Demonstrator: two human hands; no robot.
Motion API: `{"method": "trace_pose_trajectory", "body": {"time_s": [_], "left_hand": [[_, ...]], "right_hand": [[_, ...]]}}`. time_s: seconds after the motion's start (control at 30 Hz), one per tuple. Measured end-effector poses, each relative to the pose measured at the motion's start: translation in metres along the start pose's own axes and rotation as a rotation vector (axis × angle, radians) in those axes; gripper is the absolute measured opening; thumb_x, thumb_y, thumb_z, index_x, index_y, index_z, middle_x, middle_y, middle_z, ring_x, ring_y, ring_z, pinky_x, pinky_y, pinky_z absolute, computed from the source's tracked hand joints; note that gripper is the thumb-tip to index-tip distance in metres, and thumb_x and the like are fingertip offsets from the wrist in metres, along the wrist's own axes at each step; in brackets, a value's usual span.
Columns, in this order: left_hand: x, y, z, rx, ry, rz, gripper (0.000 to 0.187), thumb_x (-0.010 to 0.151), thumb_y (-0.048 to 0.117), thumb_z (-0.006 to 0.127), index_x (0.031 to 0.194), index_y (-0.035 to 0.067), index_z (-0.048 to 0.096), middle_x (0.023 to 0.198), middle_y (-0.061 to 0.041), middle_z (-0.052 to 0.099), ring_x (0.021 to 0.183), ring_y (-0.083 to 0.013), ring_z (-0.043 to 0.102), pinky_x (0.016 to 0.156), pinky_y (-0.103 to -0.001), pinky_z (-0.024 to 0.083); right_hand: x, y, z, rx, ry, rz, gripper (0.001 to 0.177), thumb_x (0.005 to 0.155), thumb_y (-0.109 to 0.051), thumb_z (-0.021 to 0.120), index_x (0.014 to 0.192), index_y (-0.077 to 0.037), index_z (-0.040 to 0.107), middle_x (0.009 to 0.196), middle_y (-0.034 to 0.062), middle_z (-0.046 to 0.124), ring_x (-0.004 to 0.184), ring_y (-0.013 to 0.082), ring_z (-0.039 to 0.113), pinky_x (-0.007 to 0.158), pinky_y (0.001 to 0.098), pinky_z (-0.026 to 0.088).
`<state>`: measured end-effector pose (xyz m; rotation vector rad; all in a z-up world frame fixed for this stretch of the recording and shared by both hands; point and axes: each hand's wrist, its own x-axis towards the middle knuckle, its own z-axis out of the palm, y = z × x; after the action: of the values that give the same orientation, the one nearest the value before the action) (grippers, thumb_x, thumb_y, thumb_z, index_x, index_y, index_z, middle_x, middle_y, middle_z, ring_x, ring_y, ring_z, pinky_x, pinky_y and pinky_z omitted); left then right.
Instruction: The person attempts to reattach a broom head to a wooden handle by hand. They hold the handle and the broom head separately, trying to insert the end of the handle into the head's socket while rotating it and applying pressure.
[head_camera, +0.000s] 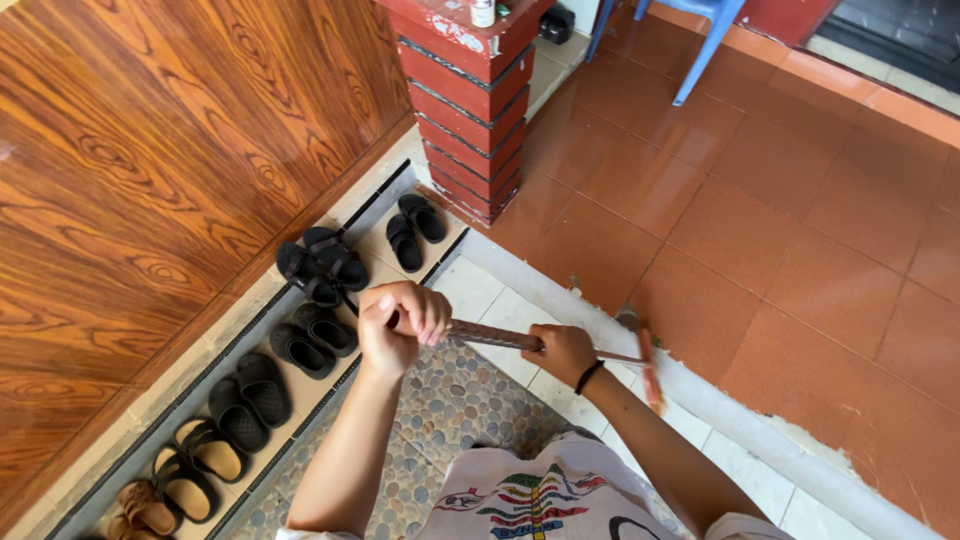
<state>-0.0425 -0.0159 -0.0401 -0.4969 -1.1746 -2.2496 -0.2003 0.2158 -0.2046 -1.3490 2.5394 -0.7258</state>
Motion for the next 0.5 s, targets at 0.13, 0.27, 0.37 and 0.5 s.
{"method": "trace_pose_trajectory", "body": {"time_s": [0.13,0.27,0.37,0.5], "left_hand": [[0.007,-0.048,-0.012,0.072,0.004,-0.113,0.05,0.107,0.035,0.051,0.068,0.003,0.049,0.058,-0.009,0.051,0.052,-0.0208,0.05,0.057,-0.036,0.047],[0.013,-0.087,0.0,0.062,-0.078,-0.162,0.043,0.104,0.032,0.057,0.072,0.004,0.049,0.065,-0.008,0.053,0.061,-0.0208,0.055,0.074,-0.038,0.053],[0.02,-0.108,0.019,-0.019,-0.106,-0.187,0.028,0.096,0.022,0.067,0.082,0.006,0.048,0.071,-0.007,0.055,0.07,-0.0188,0.057,0.081,-0.038,0.053],[0.028,-0.132,0.047,0.098,-0.046,-0.298,0.026,0.079,0.004,0.073,0.091,0.006,0.05,0.083,-0.007,0.061,0.084,-0.019,0.062,0.078,-0.036,0.052]], "right_hand": [[-0.014,0.044,-0.006,-0.03,0.007,0.12,0.023,0.079,-0.035,0.076,0.075,-0.014,0.067,0.071,0.0067,0.072,0.068,0.0297,0.069,0.063,0.0438,0.054],[-0.031,0.081,-0.012,-0.173,-0.008,0.237,0.025,0.082,-0.035,0.076,0.077,-0.012,0.065,0.073,0.0082,0.071,0.07,0.0306,0.069,0.063,0.0454,0.053],[-0.042,0.103,-0.016,-0.183,0.042,0.293,0.026,0.082,-0.035,0.076,0.081,-0.012,0.065,0.074,0.0079,0.071,0.07,0.0311,0.07,0.064,0.0458,0.054],[-0.057,0.131,-0.027,-0.154,0.074,0.386,0.025,0.084,-0.033,0.076,0.085,-0.012,0.064,0.078,0.0083,0.072,0.073,0.0309,0.071,0.065,0.0459,0.055]]}}
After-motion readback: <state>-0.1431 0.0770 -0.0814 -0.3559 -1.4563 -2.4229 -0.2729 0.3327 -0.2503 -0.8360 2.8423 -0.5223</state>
